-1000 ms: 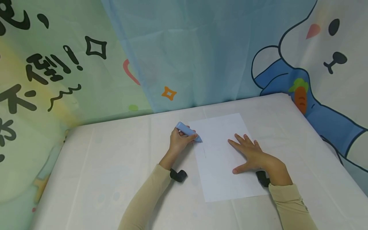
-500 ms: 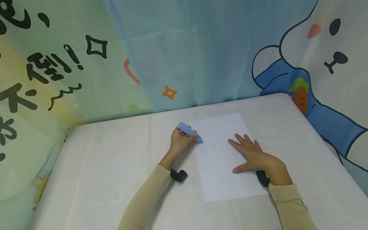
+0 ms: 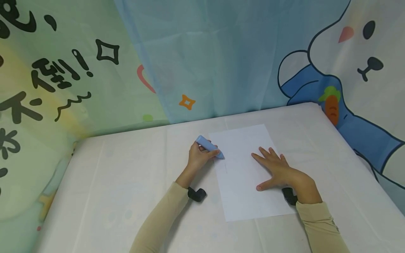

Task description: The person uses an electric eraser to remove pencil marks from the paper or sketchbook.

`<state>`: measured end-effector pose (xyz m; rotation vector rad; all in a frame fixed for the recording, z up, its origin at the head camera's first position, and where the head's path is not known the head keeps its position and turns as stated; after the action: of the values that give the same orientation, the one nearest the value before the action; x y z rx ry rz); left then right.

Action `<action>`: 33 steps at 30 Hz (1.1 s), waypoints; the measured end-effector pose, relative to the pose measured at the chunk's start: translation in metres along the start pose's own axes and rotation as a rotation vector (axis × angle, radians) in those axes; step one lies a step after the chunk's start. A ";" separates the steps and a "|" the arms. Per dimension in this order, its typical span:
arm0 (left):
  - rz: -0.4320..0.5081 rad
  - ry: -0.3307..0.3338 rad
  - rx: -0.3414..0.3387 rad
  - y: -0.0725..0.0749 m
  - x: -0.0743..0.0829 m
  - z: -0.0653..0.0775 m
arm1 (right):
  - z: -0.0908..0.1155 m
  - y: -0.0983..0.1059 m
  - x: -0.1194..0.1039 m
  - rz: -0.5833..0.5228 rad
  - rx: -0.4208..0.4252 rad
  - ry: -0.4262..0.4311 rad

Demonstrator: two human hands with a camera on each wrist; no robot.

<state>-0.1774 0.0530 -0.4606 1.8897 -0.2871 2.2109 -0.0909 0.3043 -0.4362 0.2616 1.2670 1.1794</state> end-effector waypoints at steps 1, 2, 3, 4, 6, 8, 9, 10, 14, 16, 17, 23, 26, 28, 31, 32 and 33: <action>-0.001 0.002 0.000 0.000 0.000 0.000 | 0.000 0.000 0.000 -0.001 0.000 0.000; -0.002 0.002 0.000 0.000 -0.001 0.001 | 0.000 0.000 0.000 -0.002 0.001 0.000; -0.003 0.003 -0.001 0.000 -0.001 0.001 | 0.000 0.000 0.000 -0.001 0.002 0.000; -0.003 0.005 -0.002 0.000 -0.001 0.001 | 0.000 -0.001 0.000 -0.002 0.002 -0.001; -0.002 0.006 -0.005 0.001 0.000 0.002 | -0.001 -0.001 0.000 -0.002 0.003 -0.002; -0.003 0.005 -0.007 0.000 0.000 0.002 | -0.001 -0.001 0.000 -0.002 0.003 -0.005; -0.004 0.004 -0.008 0.000 0.000 0.003 | -0.001 -0.001 0.000 -0.002 0.003 -0.007; -0.003 0.007 -0.009 0.000 0.000 0.003 | -0.001 -0.001 0.000 0.000 0.002 -0.008; 0.008 0.013 -0.015 0.000 -0.001 0.003 | -0.001 -0.001 0.000 0.008 0.003 -0.012; 0.011 0.018 -0.019 0.000 -0.001 0.004 | -0.001 0.000 0.000 0.010 0.004 -0.007; 0.011 0.016 -0.021 0.000 -0.002 0.004 | -0.001 0.000 0.000 0.009 0.004 -0.006; 0.007 0.014 -0.023 0.000 -0.003 0.005 | -0.001 -0.001 0.001 0.007 0.002 0.000; 0.009 0.014 -0.025 0.000 -0.003 0.006 | -0.001 -0.001 0.002 0.007 0.000 0.001; 0.007 0.013 -0.027 0.000 -0.003 0.007 | -0.002 -0.001 0.002 0.008 0.001 0.002; 0.005 0.012 -0.031 0.000 -0.002 0.009 | -0.001 -0.001 0.002 0.005 0.001 0.003; 0.005 0.013 -0.032 0.000 -0.002 0.009 | -0.001 -0.001 0.002 0.005 0.001 0.003; 0.006 0.015 -0.034 0.000 -0.002 0.009 | -0.001 -0.001 0.002 0.004 0.001 0.003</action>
<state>-0.1690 0.0504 -0.4609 1.8567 -0.3252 2.2086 -0.0918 0.3048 -0.4380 0.2633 1.2706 1.1833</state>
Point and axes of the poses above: each hand's wrist, its own z-axis away from the middle knuckle, its own y-axis out of the back of the hand, x = y × z, the point moved 2 cm from there along -z, towards the middle knuckle, and after that the axes turned 7 degrees about -x, right-handed, at the moved point
